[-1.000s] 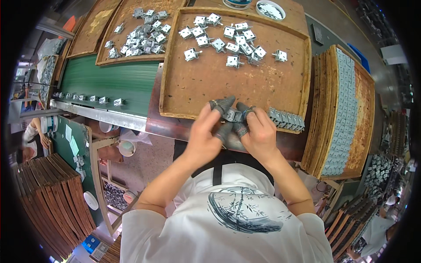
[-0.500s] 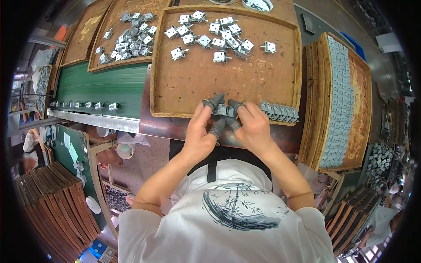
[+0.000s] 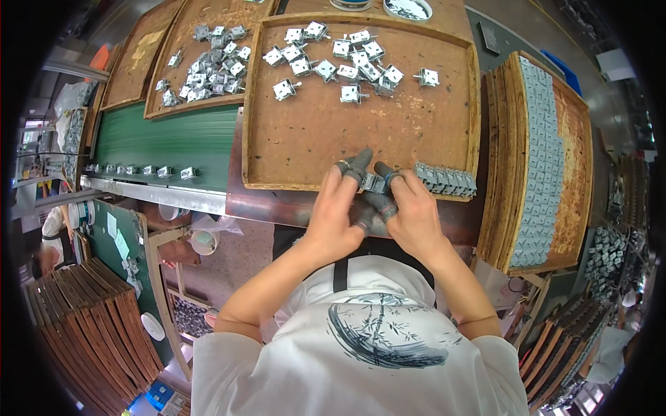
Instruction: Assembling small electronic components into trays using alignment fixtures at a production station.
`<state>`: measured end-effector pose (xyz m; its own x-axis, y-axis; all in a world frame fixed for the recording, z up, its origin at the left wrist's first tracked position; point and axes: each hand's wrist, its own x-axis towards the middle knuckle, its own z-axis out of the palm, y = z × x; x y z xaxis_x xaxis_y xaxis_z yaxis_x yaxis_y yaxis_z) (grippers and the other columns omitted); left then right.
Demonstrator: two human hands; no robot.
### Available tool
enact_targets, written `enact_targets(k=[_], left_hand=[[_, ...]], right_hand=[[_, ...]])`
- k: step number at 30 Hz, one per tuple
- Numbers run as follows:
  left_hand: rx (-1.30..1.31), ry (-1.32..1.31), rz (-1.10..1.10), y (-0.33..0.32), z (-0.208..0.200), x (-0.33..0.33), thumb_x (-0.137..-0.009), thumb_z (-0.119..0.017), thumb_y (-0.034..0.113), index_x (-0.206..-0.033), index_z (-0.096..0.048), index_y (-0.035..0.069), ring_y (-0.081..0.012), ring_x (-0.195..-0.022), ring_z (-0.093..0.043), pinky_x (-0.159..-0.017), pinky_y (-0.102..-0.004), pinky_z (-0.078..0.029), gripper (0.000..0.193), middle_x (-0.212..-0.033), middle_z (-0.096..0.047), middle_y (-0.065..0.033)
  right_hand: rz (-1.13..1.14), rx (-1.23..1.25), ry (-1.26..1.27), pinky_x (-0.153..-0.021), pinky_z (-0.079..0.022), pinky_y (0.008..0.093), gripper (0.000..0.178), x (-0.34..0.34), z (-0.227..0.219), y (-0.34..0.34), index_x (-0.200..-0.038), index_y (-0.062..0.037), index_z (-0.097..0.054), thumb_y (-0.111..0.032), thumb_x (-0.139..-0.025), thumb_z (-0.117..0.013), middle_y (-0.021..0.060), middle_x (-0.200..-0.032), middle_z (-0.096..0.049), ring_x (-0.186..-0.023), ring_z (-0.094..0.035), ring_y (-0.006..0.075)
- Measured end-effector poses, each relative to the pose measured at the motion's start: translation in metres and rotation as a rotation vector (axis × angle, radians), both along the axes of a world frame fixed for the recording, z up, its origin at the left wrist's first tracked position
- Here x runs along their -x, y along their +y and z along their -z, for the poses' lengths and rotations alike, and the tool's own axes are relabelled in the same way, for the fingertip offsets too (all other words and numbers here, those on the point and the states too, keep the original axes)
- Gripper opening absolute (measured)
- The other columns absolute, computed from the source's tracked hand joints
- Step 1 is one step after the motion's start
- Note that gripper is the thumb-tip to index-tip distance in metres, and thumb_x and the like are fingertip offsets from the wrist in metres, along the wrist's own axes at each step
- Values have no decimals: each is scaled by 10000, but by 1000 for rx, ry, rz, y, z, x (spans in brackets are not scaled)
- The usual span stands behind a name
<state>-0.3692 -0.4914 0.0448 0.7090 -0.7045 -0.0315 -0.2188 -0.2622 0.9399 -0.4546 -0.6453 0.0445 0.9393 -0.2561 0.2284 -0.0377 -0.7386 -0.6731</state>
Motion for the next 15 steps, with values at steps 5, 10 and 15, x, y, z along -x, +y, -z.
enact_targets(k=[5,10,15], left_hand=[[38,-404,-10,-11,15,-5,-621,-730,-12,-1393,-486,8,-382,-1112,-562,-949,-406,-472,809,-1284,-521,-196],[207,-294,92,-8,16,-5,-665,-799,88,-1350,-542,2,-361,-1162,-584,-979,-399,-471,736,-1290,-588,-210],[241,-449,181,-14,10,-10,-613,-787,130,-1310,-580,10,-357,-1101,-607,-932,-402,-496,737,-1289,-606,-185]], right_hand=[[-14,-192,127,-742,-506,399,310,2,-14,-5,-1032,26,-604,-112,-784,-729,178,-951,-611,-857,-621,387],[-169,-701,301,-706,-478,329,422,10,15,-19,-993,19,-604,-281,-768,-798,136,-881,-616,-786,-604,227],[-110,-529,109,-580,-424,395,421,11,12,-17,-749,9,-565,-349,-749,-786,163,-687,-552,-623,-522,333]])
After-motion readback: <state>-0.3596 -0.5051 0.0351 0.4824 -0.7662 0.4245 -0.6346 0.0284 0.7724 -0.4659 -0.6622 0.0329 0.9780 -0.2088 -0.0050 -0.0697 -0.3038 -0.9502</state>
